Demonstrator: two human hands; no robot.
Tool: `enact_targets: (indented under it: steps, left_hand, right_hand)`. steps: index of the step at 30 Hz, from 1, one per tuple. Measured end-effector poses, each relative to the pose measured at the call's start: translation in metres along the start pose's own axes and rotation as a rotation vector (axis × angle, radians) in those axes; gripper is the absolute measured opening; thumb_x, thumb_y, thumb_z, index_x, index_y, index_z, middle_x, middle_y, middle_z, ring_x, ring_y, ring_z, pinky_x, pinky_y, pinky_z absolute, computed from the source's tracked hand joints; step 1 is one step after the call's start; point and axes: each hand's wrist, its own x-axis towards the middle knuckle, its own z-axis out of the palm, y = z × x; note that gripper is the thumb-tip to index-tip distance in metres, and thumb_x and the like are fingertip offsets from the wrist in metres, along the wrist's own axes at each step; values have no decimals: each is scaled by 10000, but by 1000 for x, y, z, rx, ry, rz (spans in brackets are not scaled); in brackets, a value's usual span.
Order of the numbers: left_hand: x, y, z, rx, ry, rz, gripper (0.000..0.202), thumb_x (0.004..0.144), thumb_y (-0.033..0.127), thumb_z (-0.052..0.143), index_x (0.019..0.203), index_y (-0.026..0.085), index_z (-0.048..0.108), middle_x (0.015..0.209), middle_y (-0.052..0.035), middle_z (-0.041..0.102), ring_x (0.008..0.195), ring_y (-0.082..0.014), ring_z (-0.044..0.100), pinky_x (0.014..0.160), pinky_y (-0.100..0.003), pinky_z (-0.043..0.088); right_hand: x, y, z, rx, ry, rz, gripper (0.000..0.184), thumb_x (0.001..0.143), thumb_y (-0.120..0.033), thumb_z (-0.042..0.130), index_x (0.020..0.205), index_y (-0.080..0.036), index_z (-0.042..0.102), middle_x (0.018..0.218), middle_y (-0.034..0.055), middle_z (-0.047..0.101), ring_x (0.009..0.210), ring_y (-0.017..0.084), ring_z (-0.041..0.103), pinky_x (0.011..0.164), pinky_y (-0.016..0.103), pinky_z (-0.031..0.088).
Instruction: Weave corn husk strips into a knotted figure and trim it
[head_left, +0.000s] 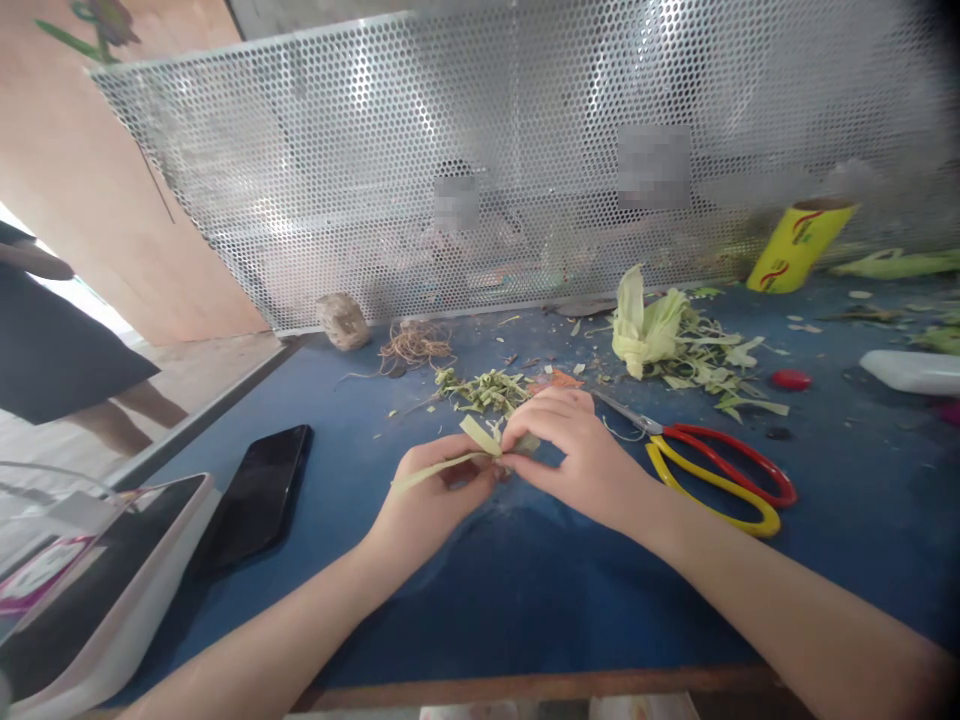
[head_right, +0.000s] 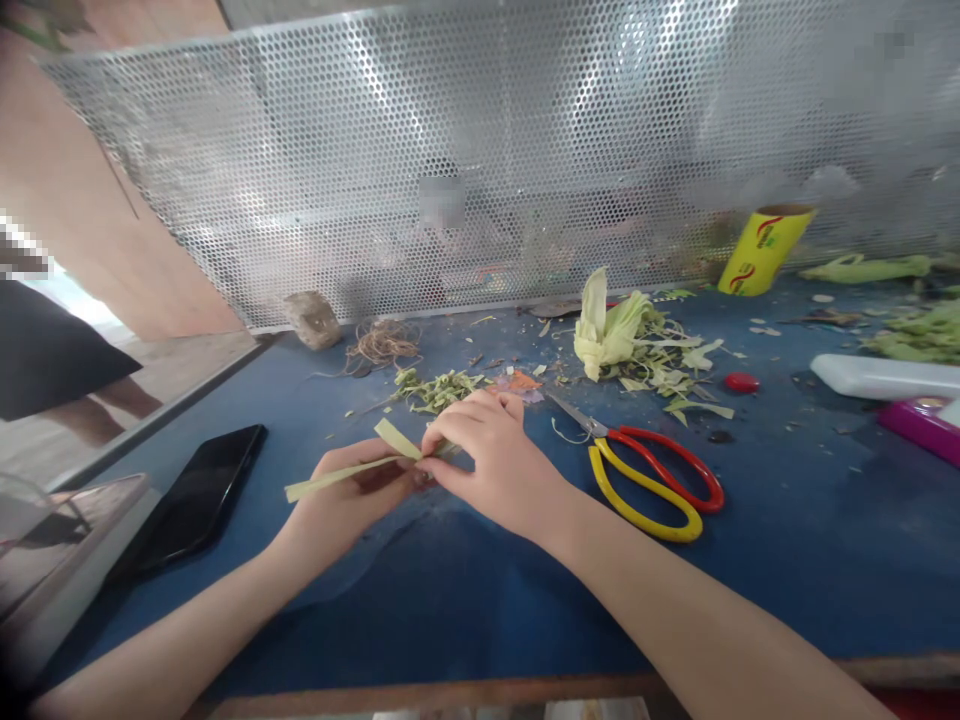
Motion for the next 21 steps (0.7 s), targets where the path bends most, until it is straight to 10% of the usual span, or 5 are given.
enact_targets:
  steps: [21]
  left_hand:
    - [3, 13, -4, 122, 10, 3, 215, 730, 244, 555, 549, 142, 613, 492, 5, 551, 475, -108, 505, 482, -203, 410]
  right_hand:
    - [2, -10, -7, 226, -4, 25, 55, 791, -209, 537, 804, -211, 590, 782, -6, 643, 767, 115, 566, 753, 262, 420]
